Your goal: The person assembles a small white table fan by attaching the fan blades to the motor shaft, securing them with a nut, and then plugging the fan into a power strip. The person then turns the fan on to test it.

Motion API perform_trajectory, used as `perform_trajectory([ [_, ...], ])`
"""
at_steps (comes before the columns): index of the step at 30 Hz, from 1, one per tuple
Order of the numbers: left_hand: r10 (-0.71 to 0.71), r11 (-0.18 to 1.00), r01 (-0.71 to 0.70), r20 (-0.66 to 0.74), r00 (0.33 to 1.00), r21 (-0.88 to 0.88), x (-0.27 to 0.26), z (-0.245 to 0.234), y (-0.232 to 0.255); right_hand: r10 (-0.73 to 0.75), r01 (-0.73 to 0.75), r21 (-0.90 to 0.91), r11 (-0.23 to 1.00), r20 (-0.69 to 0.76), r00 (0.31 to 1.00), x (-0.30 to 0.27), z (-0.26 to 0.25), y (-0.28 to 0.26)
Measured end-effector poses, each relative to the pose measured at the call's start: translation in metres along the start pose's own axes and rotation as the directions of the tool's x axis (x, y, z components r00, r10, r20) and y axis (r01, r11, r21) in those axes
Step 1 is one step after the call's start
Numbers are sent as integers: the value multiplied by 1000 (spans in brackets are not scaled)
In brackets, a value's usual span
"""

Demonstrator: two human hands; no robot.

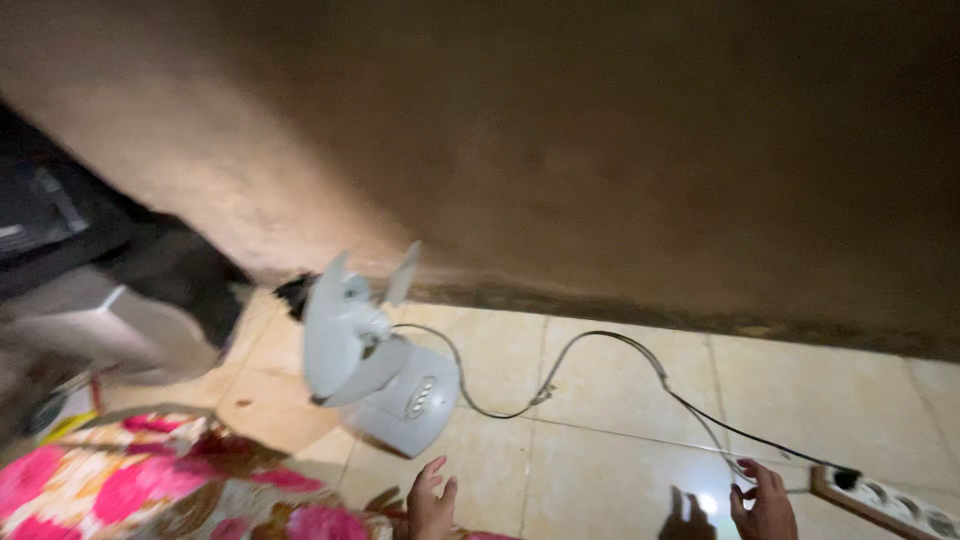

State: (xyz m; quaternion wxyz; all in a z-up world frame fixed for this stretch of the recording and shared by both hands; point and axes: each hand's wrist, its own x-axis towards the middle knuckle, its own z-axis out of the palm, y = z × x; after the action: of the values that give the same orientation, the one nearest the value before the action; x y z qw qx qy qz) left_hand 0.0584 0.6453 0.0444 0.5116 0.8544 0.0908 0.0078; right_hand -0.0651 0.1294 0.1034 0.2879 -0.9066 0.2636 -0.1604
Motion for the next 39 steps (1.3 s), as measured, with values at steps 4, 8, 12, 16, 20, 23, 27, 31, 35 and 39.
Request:
perform_trajectory([
  [4,42,999,-43,-31,999,-26,7,-14,-5,-97,64,150,987,225,970,15,32,-46],
  [8,284,956,-282,-11,959,85,11,-29,-10,-154,138,73,988,580,800,38,71,-111],
  [12,284,942,-284,26,958,180,-9,-41,11,-387,452,109,885,711,586,47,107,-178],
  [16,127,958,-149,104,986,245,-26,-39,29,-495,455,244,856,638,590,44,173,-244],
  [20,191,935,-200,61,980,293,-25,-22,8,-694,524,455,720,474,542,22,256,-295],
  [23,334,907,-296,-86,938,300,-25,-3,-17,-737,599,441,669,500,454,1,303,-323],
  [27,295,918,-251,-108,949,306,-28,-1,-31,-668,640,348,685,650,362,-21,341,-351],
  [31,439,874,-400,-95,894,275,-24,-10,-29,-495,677,129,724,781,381,-26,361,-359],
  [35,305,932,-290,-40,951,217,-29,-17,-14,-551,701,141,699,731,403,-36,372,-350],
  [39,331,919,-305,-68,941,252,-29,-19,-4,-522,670,131,731,740,424,-39,371,-349],
])
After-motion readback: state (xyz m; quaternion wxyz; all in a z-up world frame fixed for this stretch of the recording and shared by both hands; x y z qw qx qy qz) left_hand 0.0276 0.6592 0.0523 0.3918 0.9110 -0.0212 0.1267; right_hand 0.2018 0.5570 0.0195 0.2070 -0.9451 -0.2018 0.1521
